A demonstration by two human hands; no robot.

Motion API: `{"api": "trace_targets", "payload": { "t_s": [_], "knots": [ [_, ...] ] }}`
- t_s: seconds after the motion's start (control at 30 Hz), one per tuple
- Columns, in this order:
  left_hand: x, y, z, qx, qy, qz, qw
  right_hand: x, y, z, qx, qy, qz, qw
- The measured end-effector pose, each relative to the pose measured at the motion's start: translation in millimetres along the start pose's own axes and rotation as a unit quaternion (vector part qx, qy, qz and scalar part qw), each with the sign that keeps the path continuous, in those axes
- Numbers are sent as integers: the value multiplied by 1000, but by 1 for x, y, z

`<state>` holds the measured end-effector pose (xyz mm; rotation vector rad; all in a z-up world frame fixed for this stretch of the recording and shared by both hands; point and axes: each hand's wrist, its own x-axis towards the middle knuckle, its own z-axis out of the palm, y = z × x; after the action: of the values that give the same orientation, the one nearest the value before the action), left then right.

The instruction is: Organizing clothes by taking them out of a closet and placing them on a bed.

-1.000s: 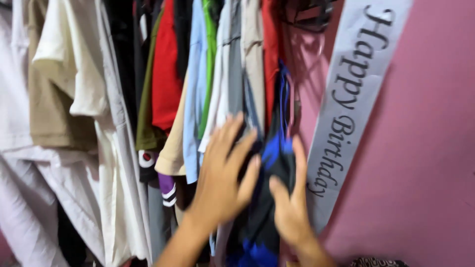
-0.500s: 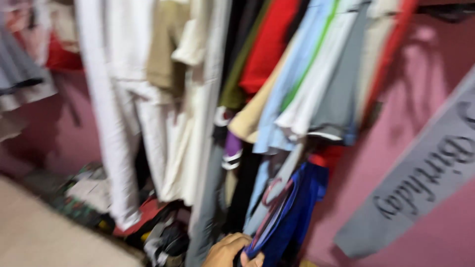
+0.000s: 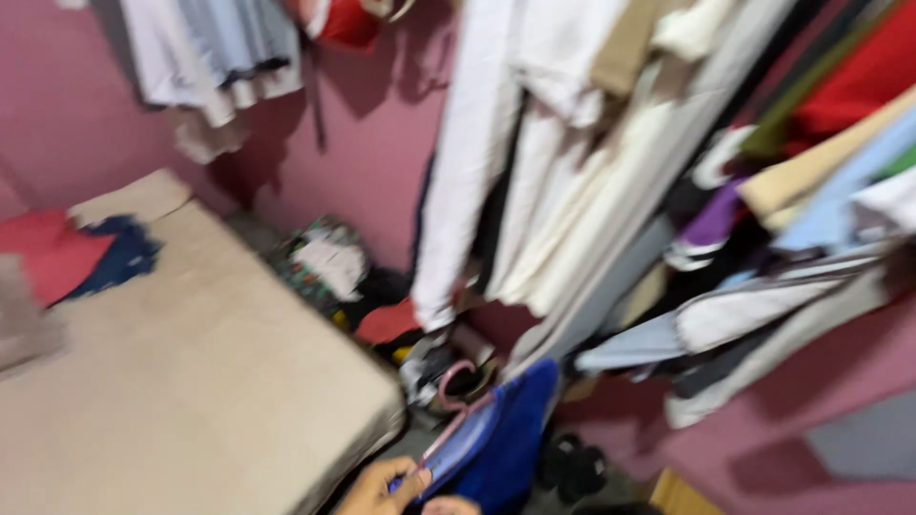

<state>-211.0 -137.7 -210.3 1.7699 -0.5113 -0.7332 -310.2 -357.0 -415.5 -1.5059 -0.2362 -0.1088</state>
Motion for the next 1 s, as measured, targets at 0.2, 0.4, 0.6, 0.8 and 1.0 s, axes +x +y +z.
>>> {"api": "trace_targets", "payload": {
  "t_s": [0.2,0.4,0.6,0.8,1.0],
  "knots": [
    [-95,-31,-64,-33,168,-18,985,13,-46,121,46,-69,116,990],
    [-144,-48,-77,1,358,-36,933,62,-155,228,194,-178,280,923],
    [-171,-6,-111,-70,421,20,904,94,-173,260,191,-208,171,944],
    [-158,-4,-157,-75,458,93,881,168,-193,263,-40,-208,183,960],
    [-129,0,-229,-49,430,77,898,259,-147,233,-141,-152,223,952]
  ]
}}
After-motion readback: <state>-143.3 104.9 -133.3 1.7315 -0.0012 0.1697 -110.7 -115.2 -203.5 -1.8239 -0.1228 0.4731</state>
